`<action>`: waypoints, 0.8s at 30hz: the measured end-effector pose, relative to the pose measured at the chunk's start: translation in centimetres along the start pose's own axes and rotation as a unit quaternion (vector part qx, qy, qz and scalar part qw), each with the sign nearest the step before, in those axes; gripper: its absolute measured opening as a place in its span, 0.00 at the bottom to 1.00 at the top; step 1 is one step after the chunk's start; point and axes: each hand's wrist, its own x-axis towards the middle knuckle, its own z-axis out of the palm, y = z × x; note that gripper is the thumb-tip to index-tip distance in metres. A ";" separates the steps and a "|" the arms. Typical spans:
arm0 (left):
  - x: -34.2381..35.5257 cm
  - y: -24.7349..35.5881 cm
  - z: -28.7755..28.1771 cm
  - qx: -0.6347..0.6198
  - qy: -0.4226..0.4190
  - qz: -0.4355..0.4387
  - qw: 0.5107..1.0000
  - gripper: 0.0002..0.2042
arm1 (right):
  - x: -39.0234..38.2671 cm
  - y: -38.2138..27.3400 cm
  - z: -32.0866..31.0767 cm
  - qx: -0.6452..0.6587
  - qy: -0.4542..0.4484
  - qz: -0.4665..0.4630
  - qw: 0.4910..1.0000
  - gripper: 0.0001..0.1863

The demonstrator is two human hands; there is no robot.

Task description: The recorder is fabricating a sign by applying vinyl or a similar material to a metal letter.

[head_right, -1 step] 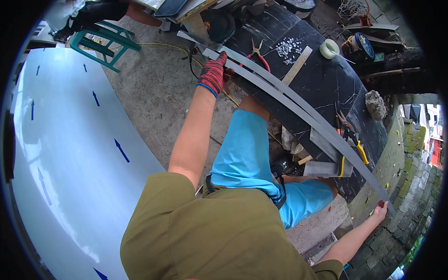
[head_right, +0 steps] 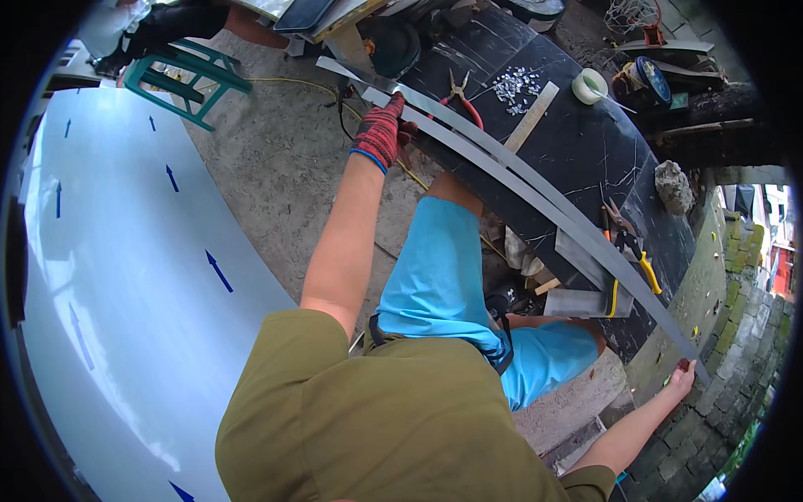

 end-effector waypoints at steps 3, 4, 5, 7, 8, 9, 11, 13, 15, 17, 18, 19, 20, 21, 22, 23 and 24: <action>0.6 0.6 0.2 0.028 0.013 -0.040 0.999 0.19 | 0.2 0.4 -0.7 0.000 0.006 0.001 1.000 0.10; 0.9 0.7 0.3 0.031 0.014 -0.040 0.999 0.19 | 0.4 0.6 -0.8 -0.005 0.009 -0.005 1.000 0.10; 1.1 0.9 0.4 0.034 0.014 -0.046 0.998 0.19 | 0.4 0.8 -1.2 -0.004 0.011 -0.003 1.000 0.10; 1.4 1.1 0.0 0.037 0.020 -0.055 0.998 0.19 | 0.6 1.2 -1.3 0.007 -0.021 0.015 1.000 0.10; 1.5 1.2 -0.5 0.039 0.033 -0.065 0.997 0.19 | 0.9 1.6 -0.7 0.001 -0.023 0.019 1.000 0.10; 1.5 1.3 -1.1 0.041 0.047 -0.076 0.995 0.19 | 1.2 2.0 0.0 -0.004 -0.028 0.022 0.999 0.10; 1.3 1.4 0.0 0.036 0.033 -0.074 0.996 0.19 | 0.9 1.8 -1.5 0.004 -0.023 0.018 1.000 0.11; 1.1 1.3 0.4 0.027 0.027 -0.073 0.997 0.19 | 0.8 1.7 -2.1 0.014 -0.004 0.020 1.000 0.12; 1.0 1.3 0.3 0.033 0.020 -0.064 0.997 0.17 | 0.8 1.8 -2.0 0.008 -0.002 0.020 1.000 0.13; 1.2 1.3 -0.1 0.014 0.022 -0.069 0.997 0.17 | 1.0 2.0 -1.6 0.001 -0.002 0.023 1.000 0.13; 1.3 1.2 -0.3 -0.005 0.020 -0.074 0.997 0.16 | 0.9 2.0 -1.5 -0.008 -0.002 0.023 1.000 0.13; 1.4 1.3 -0.3 -0.005 0.023 -0.073 0.997 0.16 | 1.0 2.0 -1.4 -0.017 -0.002 0.023 1.000 0.13; 1.5 1.3 -0.3 0.010 0.021 -0.076 0.997 0.16 | 0.9 2.1 -1.3 -0.017 -0.004 0.025 1.000 0.13; 1.5 1.4 -0.4 0.025 0.020 -0.079 0.996 0.16 | 0.9 2.2 -1.3 -0.014 -0.005 0.028 0.999 0.13; 1.5 1.4 -0.3 0.026 0.019 -0.079 0.996 0.16 | 0.8 2.2 -1.5 -0.010 -0.004 0.030 0.999 0.13; 1.5 1.4 -0.3 0.015 0.017 -0.079 0.997 0.16 | 0.7 2.3 -1.5 -0.009 -0.004 0.030 0.999 0.13; 1.5 1.4 -0.3 0.005 0.015 -0.079 0.997 0.15 | 0.8 2.6 -1.4 -0.006 0.006 0.024 1.000 0.13</action>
